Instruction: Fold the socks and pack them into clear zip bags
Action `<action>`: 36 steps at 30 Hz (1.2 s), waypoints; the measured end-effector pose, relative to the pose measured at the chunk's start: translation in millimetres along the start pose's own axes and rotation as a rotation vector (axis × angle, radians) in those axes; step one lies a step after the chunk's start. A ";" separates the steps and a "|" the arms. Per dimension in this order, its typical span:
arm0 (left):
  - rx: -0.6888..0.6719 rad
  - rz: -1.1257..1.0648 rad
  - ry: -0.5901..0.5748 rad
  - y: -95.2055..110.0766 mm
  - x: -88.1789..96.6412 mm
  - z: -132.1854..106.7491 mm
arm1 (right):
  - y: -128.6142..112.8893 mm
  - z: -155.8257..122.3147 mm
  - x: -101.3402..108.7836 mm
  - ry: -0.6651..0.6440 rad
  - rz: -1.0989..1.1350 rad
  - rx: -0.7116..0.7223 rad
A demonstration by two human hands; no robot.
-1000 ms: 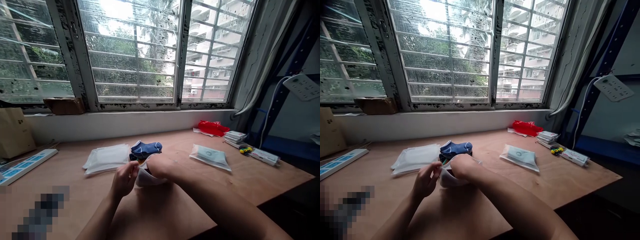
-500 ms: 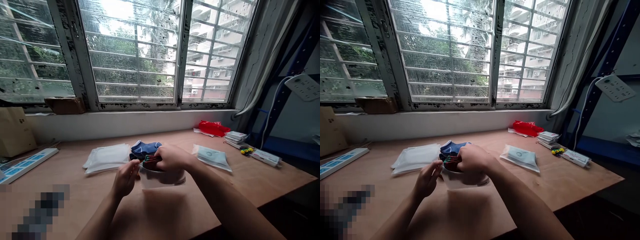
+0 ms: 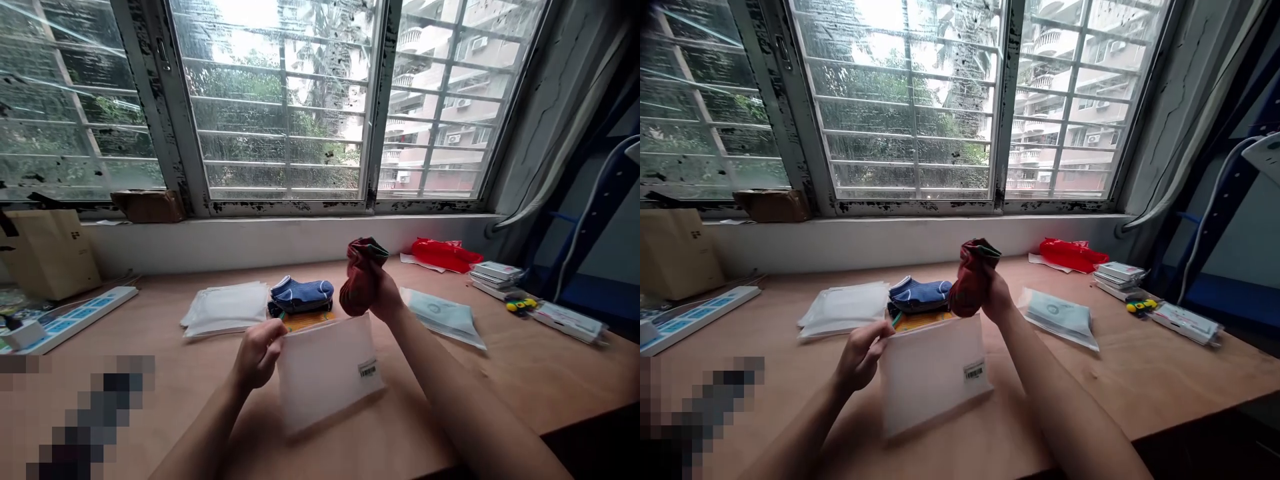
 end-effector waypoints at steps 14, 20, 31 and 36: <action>0.345 -0.160 -0.235 -5.1 -17.9 2.8 | 61.4 19.1 68.1 0.258 0.403 -0.312; 0.475 -0.519 -0.127 6.3 -9.6 14.8 | 60.7 15.5 67.5 0.284 0.386 -0.323; 0.327 0.454 0.664 -21.1 154.6 54.7 | 64.8 19.4 64.5 0.294 0.331 -0.333; 0.422 0.391 0.547 -68.5 152.5 1.1 | 66.0 19.4 64.5 0.283 0.320 -0.316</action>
Point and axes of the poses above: each hand's wrist, its own z-axis towards the middle knuckle, its own x-axis out of the back of the hand, y = z × x, the point moved 1 cm from there along z, towards the middle knuckle, and after that the axes turned 15 degrees about -x, right-handed, at the moved point
